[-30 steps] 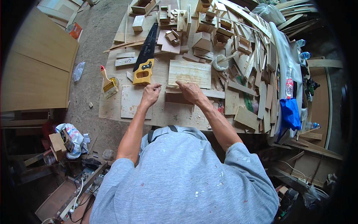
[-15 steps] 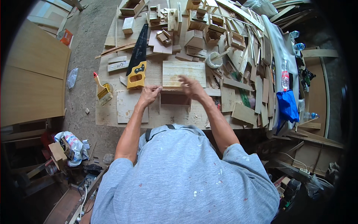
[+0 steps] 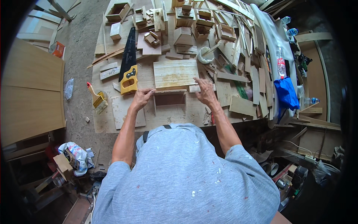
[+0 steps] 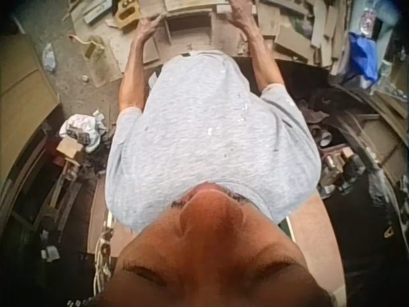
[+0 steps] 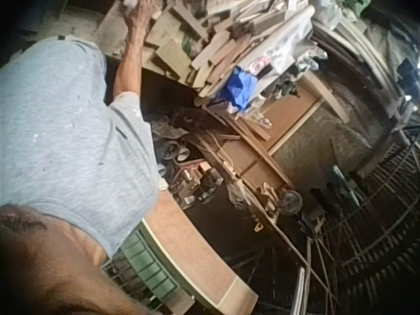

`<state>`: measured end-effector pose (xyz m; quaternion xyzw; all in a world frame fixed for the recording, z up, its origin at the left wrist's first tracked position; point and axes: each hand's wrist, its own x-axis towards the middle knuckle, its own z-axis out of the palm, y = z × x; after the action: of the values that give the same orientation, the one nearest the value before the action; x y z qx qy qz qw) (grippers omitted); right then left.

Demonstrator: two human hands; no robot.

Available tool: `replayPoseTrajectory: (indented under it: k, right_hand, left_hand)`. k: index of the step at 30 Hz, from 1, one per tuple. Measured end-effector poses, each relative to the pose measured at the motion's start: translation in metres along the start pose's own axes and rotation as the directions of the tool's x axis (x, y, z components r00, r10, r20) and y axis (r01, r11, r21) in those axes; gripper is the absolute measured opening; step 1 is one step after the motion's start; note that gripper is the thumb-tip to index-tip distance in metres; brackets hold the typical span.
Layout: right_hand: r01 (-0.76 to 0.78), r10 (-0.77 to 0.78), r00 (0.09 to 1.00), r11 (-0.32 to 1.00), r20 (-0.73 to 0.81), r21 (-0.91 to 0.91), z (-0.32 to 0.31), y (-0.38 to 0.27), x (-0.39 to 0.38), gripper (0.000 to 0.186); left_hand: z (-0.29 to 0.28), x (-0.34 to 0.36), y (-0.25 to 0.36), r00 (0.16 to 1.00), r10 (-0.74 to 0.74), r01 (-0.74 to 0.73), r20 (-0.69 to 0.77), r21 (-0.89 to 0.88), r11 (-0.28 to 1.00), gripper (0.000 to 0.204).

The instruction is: Applying glue to wooden pieces and using a handsaw to cut wood at a workbench.

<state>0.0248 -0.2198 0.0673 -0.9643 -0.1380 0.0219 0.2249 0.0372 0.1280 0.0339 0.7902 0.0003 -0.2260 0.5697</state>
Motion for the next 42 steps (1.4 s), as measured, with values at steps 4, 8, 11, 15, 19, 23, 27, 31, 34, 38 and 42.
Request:
replayPoseTrajectory:
  k: [4, 8, 11, 15, 19, 23, 27, 31, 34, 38, 42]
  right_hand:
    - [0.037, -0.032, 0.999, 0.937, -0.021, 0.348, 0.019, -0.014, 0.002, 0.057]
    - [-0.027, 0.027, 1.000, 0.907, 0.008, 0.420, 0.032, -0.017, 0.009, 0.047]
    - [-0.045, 0.058, 0.998, 0.914, -0.020, 0.403, 0.032, -0.021, 0.020, 0.039]
    - [0.067, 0.091, 0.971, 0.782, -0.219, 0.620, 0.007, -0.014, 0.039, 0.037]
    - [-0.069, 0.306, 0.904, 0.795, -0.300, 0.602, -0.025, 0.061, 0.040, 0.032]
    - [-0.225, 0.411, 0.899, 0.732, -0.153, 0.643, -0.028, 0.105, 0.030, 0.037]
    - [-0.299, 0.414, 0.824, 0.898, -0.388, 0.323, -0.030, 0.084, 0.014, 0.048]
    - [0.055, -0.049, 0.994, 0.996, -0.094, 0.063, -0.032, 0.047, -0.007, 0.059]
    - [0.061, -0.060, 0.998, 0.991, 0.012, -0.119, -0.017, 0.055, -0.014, 0.064]
    - [0.159, -0.158, 0.986, 0.987, 0.053, -0.033, -0.038, 0.052, -0.015, 0.057]
    - [0.140, -0.150, 0.989, 0.920, -0.002, 0.367, -0.052, 0.035, -0.005, 0.029]
  left_hand:
    - [0.000, -0.001, 0.004, 1.000, 0.004, -0.004, 0.003, 0.007, 1.000, 0.030]
    - [0.002, 0.003, 0.007, 1.000, -0.026, 0.026, -0.008, -0.017, 1.000, 0.031]
    - [-0.002, 0.010, 0.005, 0.999, -0.038, 0.038, -0.028, 0.023, 0.999, 0.032]
    - [0.004, 0.019, 0.021, 0.989, 0.023, -0.079, -0.148, -0.390, 0.918, 0.042]
    - [0.007, 0.022, 0.068, 0.973, 0.045, -0.082, -0.227, -0.160, 0.984, 0.044]
    - [0.005, 0.017, 0.061, 0.974, 0.087, -0.092, -0.210, -0.014, 0.996, 0.041]
    - [0.000, -0.002, 0.030, 0.952, 0.062, -0.050, -0.300, 0.048, 0.998, 0.037]
    - [-0.008, -0.026, 0.000, 0.912, 0.014, -0.025, -0.411, -0.020, 0.999, 0.033]
    - [-0.008, -0.036, -0.003, 0.904, -0.060, 0.048, -0.423, -0.040, 0.998, 0.032]
    - [-0.007, -0.047, 0.003, 0.907, -0.066, 0.042, -0.416, -0.067, 0.997, 0.032]
    - [0.001, -0.037, 0.028, 0.904, -0.018, -0.027, -0.426, -0.100, 0.995, 0.031]
